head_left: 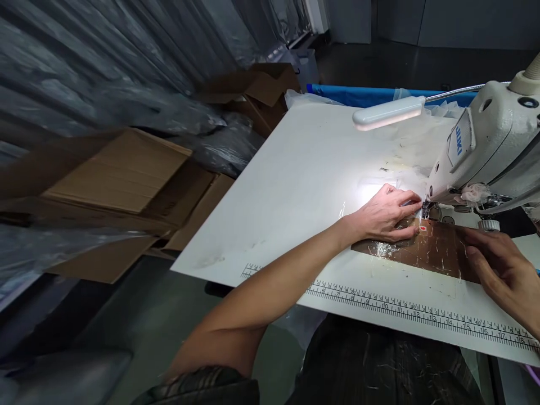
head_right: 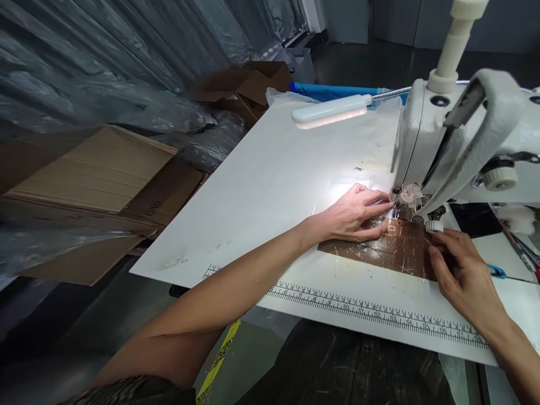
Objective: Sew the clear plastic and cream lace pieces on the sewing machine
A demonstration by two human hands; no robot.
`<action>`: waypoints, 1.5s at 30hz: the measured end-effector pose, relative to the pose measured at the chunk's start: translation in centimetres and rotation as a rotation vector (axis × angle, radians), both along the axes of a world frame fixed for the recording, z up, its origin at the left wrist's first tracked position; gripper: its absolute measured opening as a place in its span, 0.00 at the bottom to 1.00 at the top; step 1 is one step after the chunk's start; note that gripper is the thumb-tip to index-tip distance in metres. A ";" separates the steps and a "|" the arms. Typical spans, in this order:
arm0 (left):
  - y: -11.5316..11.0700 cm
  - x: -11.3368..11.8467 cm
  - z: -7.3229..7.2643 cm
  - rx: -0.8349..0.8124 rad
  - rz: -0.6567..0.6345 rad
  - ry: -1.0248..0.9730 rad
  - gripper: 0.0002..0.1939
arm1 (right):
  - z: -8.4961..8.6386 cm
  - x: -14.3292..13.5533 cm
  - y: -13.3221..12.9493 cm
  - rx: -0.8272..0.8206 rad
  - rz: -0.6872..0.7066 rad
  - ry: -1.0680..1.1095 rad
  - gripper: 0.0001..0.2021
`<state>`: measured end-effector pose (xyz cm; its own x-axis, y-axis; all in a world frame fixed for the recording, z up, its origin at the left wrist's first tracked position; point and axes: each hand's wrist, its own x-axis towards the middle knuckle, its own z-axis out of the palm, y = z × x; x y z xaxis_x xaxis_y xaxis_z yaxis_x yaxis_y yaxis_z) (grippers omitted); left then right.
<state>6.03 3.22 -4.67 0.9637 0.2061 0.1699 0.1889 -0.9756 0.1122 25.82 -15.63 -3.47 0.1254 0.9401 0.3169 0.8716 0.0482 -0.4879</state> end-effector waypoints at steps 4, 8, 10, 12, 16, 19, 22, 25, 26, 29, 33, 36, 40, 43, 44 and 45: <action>-0.3 0.0 0.0 0.017 0.056 0.020 0.30 | 0.5 1.8 -2.5 0.089 -0.131 -0.202 0.18; -0.5 0.0 -0.3 -0.019 0.145 0.080 0.34 | -0.4 4.7 -4.5 0.047 0.008 -0.348 0.22; -0.8 0.0 -0.1 -0.006 0.180 0.109 0.34 | -1.1 5.5 -4.9 0.065 0.097 -0.431 0.23; -1.5 0.0 0.3 0.031 0.239 0.140 0.34 | -1.7 5.7 -5.0 0.083 0.109 -0.512 0.22; -3.4 -0.1 1.5 0.105 0.404 0.200 0.36 | -1.4 4.7 -4.5 0.134 0.053 -0.586 0.21; -4.5 -0.3 2.5 0.120 0.467 0.255 0.36 | -0.6 3.2 -3.8 0.111 0.025 -0.285 0.20; -5.2 -0.5 3.1 0.142 0.487 0.281 0.35 | -0.4 1.5 -2.8 -0.082 0.014 0.077 0.21; -5.5 -0.8 3.3 0.171 0.467 0.263 0.32 | -0.6 -0.4 -1.3 -0.229 0.020 0.204 0.20; -5.5 -0.9 3.4 0.175 0.456 0.260 0.30 | -0.6 -1.1 -0.7 -0.207 0.013 0.162 0.20; -5.5 -1.1 3.5 0.171 0.425 0.252 0.23 | -0.3 -2.8 1.3 -0.019 0.006 -0.154 0.23; -5.5 -1.3 4.0 0.088 0.413 0.327 0.08 | -0.4 -4.1 3.1 0.170 0.009 -0.618 0.23; -5.5 -1.1 4.6 0.024 0.395 0.445 0.14 | -1.3 -4.5 3.9 0.182 0.009 -0.782 0.19; -5.6 -0.8 5.0 0.026 0.370 0.510 0.16 | -2.1 -5.0 5.0 -0.049 -0.026 -0.814 0.19; -5.6 -0.8 4.8 0.041 0.362 0.505 0.15 | -2.1 -5.5 5.7 -0.173 -0.009 -0.776 0.21; -5.7 -0.8 4.7 0.052 0.360 0.490 0.15 | -2.1 -5.5 5.8 -0.168 0.003 -0.763 0.21; -5.7 -0.9 4.5 0.062 0.358 0.469 0.14 | -2.1 -5.5 5.7 -0.140 0.013 -0.748 0.21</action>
